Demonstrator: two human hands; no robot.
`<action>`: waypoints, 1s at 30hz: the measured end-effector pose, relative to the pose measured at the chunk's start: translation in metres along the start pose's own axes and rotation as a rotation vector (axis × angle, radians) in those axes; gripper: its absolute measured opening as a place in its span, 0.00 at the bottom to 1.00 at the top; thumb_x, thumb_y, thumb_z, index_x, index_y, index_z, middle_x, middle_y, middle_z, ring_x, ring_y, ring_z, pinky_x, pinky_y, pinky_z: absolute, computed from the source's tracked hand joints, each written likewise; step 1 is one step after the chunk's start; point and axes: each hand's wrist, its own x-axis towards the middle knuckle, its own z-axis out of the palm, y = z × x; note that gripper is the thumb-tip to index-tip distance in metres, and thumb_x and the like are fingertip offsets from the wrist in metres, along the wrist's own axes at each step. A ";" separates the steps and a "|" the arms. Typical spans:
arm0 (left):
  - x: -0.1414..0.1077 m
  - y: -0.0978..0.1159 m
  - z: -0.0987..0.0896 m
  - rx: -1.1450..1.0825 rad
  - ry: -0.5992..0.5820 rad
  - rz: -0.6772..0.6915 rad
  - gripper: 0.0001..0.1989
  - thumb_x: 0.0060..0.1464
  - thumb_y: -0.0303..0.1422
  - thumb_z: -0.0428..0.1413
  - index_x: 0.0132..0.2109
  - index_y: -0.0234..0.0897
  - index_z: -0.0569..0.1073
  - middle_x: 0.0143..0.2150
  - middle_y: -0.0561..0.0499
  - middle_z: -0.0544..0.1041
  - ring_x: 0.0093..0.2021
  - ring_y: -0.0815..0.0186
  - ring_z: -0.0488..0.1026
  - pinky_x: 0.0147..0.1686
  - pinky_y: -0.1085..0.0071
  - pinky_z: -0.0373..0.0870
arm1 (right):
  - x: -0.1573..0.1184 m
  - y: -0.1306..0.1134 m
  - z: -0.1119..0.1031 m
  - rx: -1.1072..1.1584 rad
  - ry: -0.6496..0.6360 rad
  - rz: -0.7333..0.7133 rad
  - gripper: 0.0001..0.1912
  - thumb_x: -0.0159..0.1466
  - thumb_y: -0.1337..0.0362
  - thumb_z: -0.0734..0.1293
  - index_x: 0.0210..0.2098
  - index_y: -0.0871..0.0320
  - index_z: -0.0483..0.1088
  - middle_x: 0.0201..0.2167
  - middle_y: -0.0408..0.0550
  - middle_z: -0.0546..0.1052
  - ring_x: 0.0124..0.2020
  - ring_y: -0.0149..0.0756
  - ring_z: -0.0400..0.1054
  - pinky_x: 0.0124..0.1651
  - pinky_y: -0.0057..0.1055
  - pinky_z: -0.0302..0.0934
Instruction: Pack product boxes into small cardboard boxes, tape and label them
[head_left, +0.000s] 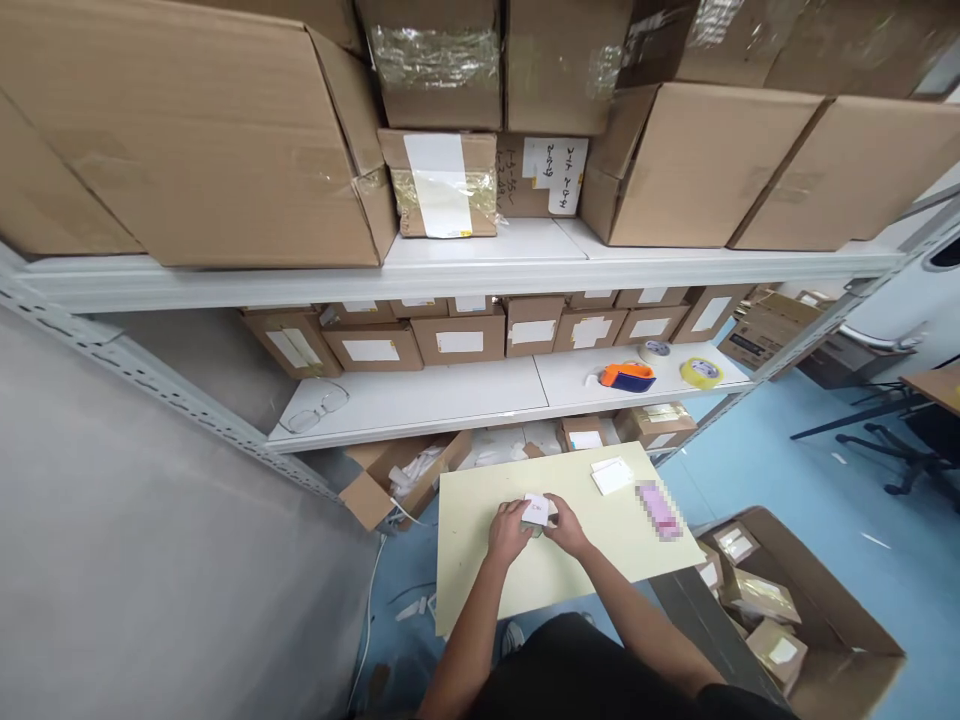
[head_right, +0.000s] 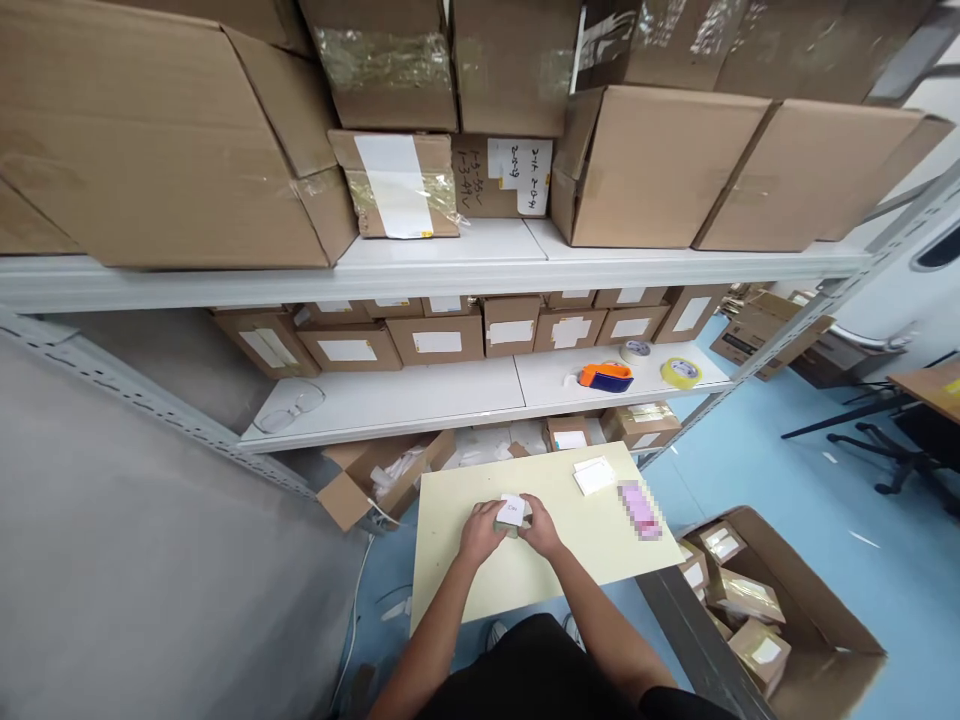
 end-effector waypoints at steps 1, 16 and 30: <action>-0.001 -0.001 0.001 0.051 0.011 0.015 0.32 0.52 0.25 0.62 0.63 0.47 0.73 0.72 0.49 0.65 0.70 0.52 0.63 0.68 0.57 0.63 | -0.006 0.005 0.003 0.025 0.025 0.016 0.40 0.51 0.69 0.69 0.64 0.50 0.64 0.62 0.54 0.72 0.45 0.43 0.78 0.48 0.42 0.74; 0.033 0.015 -0.025 0.132 0.004 -0.154 0.17 0.70 0.45 0.47 0.52 0.46 0.77 0.44 0.48 0.83 0.48 0.58 0.80 0.46 0.68 0.68 | -0.018 -0.005 0.004 -0.119 -0.031 0.061 0.35 0.57 0.70 0.63 0.64 0.49 0.68 0.55 0.46 0.81 0.54 0.42 0.78 0.50 0.34 0.72; 0.033 0.013 0.012 -0.214 0.099 -0.233 0.18 0.55 0.34 0.64 0.53 0.41 0.78 0.57 0.45 0.78 0.57 0.56 0.75 0.60 0.63 0.67 | -0.019 -0.028 -0.005 -0.249 -0.035 0.078 0.31 0.60 0.67 0.67 0.64 0.54 0.69 0.58 0.51 0.79 0.58 0.46 0.74 0.64 0.41 0.65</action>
